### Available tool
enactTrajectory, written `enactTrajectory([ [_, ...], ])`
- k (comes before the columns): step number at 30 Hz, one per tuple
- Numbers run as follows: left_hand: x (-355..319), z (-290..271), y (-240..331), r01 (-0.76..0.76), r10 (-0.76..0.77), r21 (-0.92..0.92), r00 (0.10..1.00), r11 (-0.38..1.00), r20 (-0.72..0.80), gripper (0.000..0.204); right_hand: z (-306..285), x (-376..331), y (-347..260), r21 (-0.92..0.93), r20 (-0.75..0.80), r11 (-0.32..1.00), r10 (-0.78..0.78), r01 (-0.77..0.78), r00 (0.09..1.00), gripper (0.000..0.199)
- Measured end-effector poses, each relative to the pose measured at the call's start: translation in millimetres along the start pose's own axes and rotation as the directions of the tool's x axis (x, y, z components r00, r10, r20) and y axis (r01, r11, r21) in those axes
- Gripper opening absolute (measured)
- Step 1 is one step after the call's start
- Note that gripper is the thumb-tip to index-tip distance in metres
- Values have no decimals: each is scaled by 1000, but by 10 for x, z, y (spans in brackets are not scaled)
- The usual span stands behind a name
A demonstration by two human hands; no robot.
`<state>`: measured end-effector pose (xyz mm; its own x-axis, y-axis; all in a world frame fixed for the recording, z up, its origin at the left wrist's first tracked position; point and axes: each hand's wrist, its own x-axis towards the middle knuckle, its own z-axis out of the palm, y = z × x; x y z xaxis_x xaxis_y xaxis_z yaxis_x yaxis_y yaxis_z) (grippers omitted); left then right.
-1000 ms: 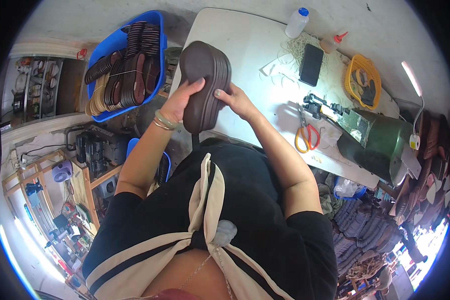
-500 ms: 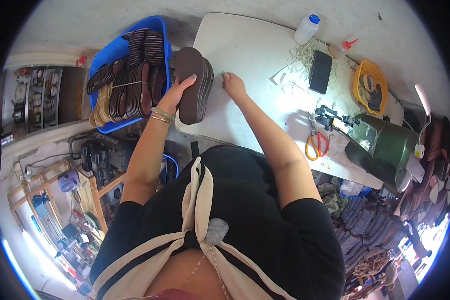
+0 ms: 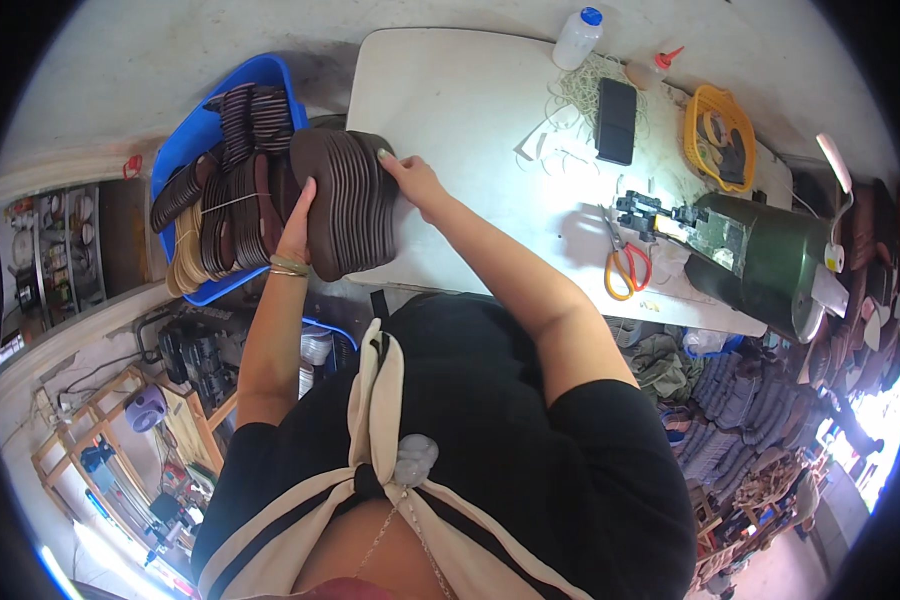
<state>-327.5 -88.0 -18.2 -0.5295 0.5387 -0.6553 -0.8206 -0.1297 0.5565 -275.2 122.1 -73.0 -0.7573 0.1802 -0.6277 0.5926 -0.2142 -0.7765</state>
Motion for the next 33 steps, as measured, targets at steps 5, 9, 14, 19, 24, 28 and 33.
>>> enactTrajectory([
  [5,46,179,-615,-6,18,-92,991,996,132,86,-347,-637,245,-41,-100,973,-231,228,968,86],
  [9,207,323,-1242,40,4,-162,965,986,261,80,-762,-1155,154,-475,-192,797,-509,374,839,89],
  [14,403,319,-1593,-349,419,538,908,767,-9,61,-990,-1007,578,-639,-300,743,-482,202,823,102],
  [19,435,603,-1518,-404,514,556,857,727,-48,68,-1045,-976,533,-590,-234,792,-357,160,905,103],
  [24,354,912,-1371,-311,379,359,916,880,-133,73,-1071,-863,466,-381,-181,909,-251,167,951,100],
  [28,73,1119,-1168,-544,580,307,814,781,-34,70,-1012,-1274,-28,-402,-116,718,-655,568,746,93],
  [33,-240,878,-1134,-652,532,612,744,447,405,67,-1183,-1666,139,-452,32,617,-710,644,703,108],
])
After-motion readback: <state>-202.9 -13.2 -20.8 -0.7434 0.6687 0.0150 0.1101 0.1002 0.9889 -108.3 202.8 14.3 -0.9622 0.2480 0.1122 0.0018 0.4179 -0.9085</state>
